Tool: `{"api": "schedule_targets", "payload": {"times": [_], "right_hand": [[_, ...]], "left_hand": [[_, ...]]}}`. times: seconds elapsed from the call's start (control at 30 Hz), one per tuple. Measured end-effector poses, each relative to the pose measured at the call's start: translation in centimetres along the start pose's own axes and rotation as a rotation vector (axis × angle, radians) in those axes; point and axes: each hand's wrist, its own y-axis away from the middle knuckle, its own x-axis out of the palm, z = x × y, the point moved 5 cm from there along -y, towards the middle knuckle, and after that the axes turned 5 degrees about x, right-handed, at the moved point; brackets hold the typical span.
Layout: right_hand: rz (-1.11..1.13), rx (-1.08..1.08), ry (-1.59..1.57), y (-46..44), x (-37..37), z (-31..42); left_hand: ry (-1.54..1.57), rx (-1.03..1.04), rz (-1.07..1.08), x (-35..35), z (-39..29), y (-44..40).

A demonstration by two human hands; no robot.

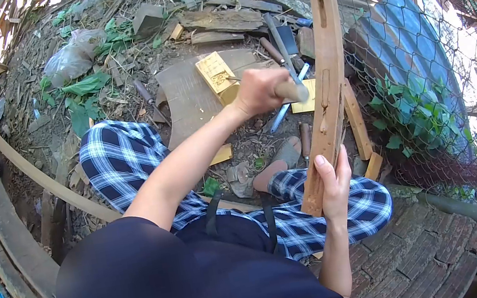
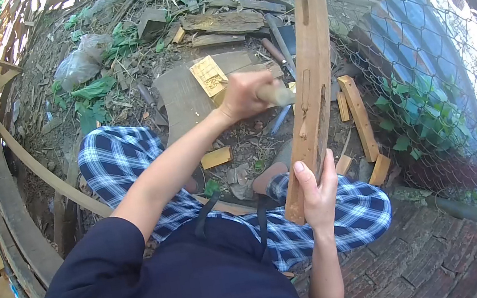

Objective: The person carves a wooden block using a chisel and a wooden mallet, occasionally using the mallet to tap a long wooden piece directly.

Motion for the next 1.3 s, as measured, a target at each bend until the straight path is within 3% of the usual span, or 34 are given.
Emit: {"api": "schedule_targets", "payload": {"times": [0.1,0.2,0.3,0.37,0.43,0.5,0.57,0.63,0.87,1.3], "right_hand": [[-0.031,-0.019,-0.007,0.6,-0.2,-0.4],[-0.041,0.01,0.053,1.4,-0.8,-1.6],[-0.045,0.002,0.066,1.8,-0.9,-2.0],[-0.043,0.023,0.048,2.1,-0.9,-2.2],[-0.038,0.047,-0.001,1.8,-0.8,-2.4],[-0.06,0.037,-0.01,1.6,-0.6,-2.0],[-0.051,0.002,0.01,1.3,-0.5,-1.7],[-0.051,-0.01,0.003,1.2,-0.4,-1.6],[-0.03,0.024,-0.005,0.7,0.1,-1.7],[-0.001,0.099,-0.034,0.8,0.4,-2.6]], "left_hand": [[-0.005,0.061,0.134,2.6,-0.2,2.0],[-0.197,0.197,0.663,6.5,0.3,5.7],[-0.218,0.309,0.692,5.9,-0.2,6.7],[-0.203,0.318,0.645,5.1,-0.7,5.6],[-0.022,0.141,0.146,1.7,-0.7,1.7],[-0.1,0.014,-0.15,-1.1,1.0,-1.2],[0.108,-0.161,-0.462,-4.4,2.3,-3.7],[0.09,-0.217,-0.56,-7.3,3.2,-4.8],[0.492,-0.494,-0.7,-8.4,7.6,-2.2],[0.347,-0.491,-0.654,-6.9,8.4,-0.9]]}}
